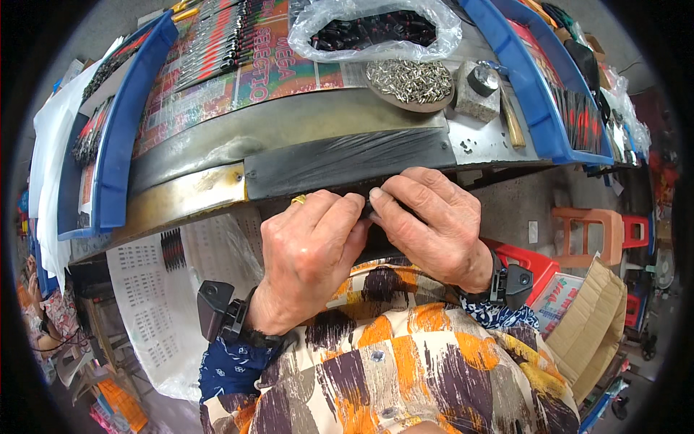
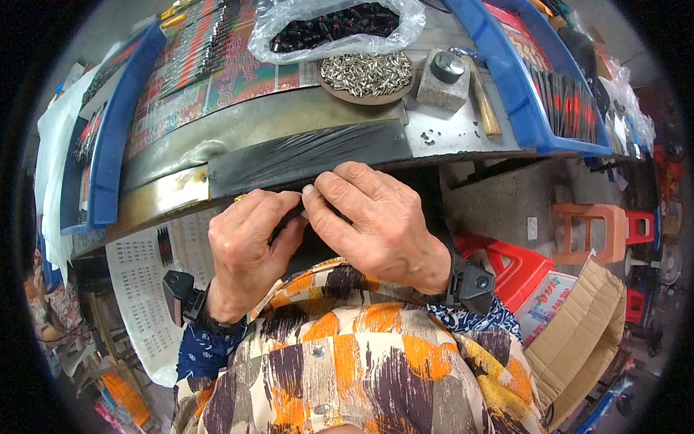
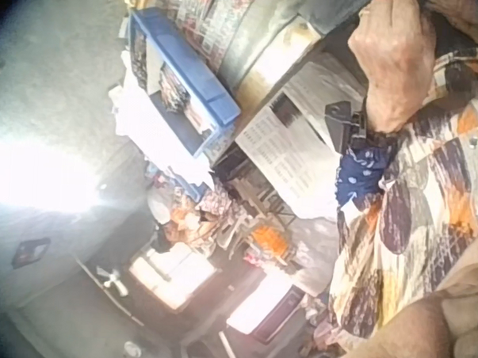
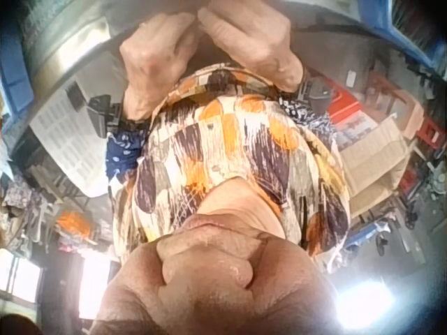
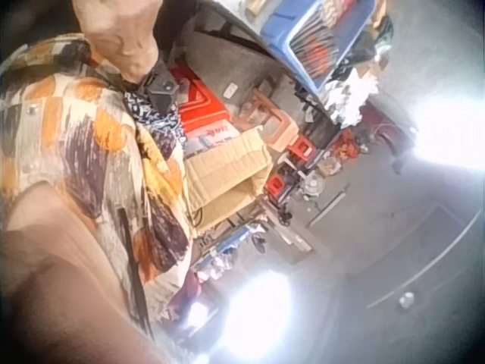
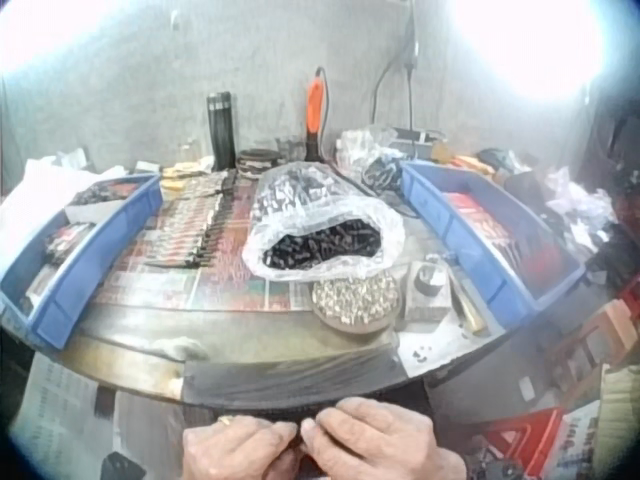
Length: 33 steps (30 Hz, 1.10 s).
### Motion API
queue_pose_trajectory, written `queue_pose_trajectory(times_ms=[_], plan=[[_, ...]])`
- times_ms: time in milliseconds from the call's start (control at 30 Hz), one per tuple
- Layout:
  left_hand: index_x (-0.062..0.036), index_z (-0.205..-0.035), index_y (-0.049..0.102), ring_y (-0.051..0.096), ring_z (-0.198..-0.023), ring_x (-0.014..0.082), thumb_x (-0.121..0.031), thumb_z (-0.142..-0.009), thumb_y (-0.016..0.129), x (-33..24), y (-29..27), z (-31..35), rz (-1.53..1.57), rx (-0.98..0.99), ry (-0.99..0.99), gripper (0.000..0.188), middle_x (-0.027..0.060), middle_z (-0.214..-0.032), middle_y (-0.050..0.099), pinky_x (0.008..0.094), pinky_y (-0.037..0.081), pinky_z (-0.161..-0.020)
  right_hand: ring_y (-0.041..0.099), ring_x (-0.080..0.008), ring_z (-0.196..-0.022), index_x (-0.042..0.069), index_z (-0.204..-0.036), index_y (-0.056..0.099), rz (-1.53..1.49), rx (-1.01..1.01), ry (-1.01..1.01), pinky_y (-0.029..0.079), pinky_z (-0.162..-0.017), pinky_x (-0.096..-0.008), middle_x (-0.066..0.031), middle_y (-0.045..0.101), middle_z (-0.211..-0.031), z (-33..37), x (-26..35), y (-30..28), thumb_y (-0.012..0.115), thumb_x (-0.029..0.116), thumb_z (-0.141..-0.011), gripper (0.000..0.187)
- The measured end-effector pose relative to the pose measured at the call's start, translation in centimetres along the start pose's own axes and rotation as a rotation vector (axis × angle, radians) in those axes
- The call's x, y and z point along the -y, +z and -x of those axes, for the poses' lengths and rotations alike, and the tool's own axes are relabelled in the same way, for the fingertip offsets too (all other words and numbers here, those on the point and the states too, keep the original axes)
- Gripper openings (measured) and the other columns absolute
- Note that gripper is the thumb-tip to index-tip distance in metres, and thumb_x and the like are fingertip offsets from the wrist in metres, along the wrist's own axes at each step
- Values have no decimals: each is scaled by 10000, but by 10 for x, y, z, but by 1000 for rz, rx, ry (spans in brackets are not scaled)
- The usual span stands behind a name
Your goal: The person repeatedly picks up a key blank, inserts it into a black plastic key cover, and secures it with a small metal pin. The person then places the assembled key into a white basket. This cycle repeats multiple times.
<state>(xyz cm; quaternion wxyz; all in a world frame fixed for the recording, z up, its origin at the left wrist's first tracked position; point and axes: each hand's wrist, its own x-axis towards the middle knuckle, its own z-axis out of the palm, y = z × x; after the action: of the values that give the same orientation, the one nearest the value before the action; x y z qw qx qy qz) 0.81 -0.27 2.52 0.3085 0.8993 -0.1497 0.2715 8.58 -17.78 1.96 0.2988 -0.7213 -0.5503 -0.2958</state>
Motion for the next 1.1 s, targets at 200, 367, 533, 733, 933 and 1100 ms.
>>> queue_pose_trajectory(times_ms=[200,367,533,733,933,1100], plan=[[-22,-935,642,607,-626,249,1,-666,723,2,4,2,-33,-36,29,282,83,-777,605,343,494,-552,651,-269,-760,-41,-857,652,-138,-23,68,550,-633,-356,-134,639,-883,-2,-3,2,731,52,-658,233],[-21,-934,648,611,-619,244,-2,-663,725,0,6,2,-34,-57,44,282,82,-774,609,342,492,-540,607,-136,-658,-19,-831,617,-622,41,577,492,-577,-250,-68,618,-802,-7,2,-2,714,10,-820,101],[-15,-944,651,612,-614,243,-7,-673,725,1,8,2,-60,-71,68,280,85,-768,609,343,491,-533,549,-35,-581,-32,-886,648,-1051,130,1109,434,-484,-182,-23,624,-743,-11,5,-8,661,85,-911,121],[-10,-944,654,610,-614,241,-9,-685,720,1,11,4,-46,-71,67,267,85,-763,608,341,489,-535,544,-36,-538,-41,-922,658,-1102,139,1167,428,-466,-172,-29,629,-696,-8,9,-6,645,115,-935,157],[-13,-934,658,612,-620,241,-14,-692,714,4,12,6,-30,-67,44,248,86,-778,617,340,493,-547,549,-34,-564,-29,-933,660,-1075,16,1093,445,-485,-175,-22,635,-715,3,15,8,638,99,-940,130],[-15,-926,656,613,-622,240,-19,-687,714,5,10,3,-29,-79,46,246,86,-786,621,338,492,-543,556,-39,-574,-26,-942,660,-1157,-25,1107,454,-493,-177,-29,644,-735,2,13,9,632,121,-948,150]])
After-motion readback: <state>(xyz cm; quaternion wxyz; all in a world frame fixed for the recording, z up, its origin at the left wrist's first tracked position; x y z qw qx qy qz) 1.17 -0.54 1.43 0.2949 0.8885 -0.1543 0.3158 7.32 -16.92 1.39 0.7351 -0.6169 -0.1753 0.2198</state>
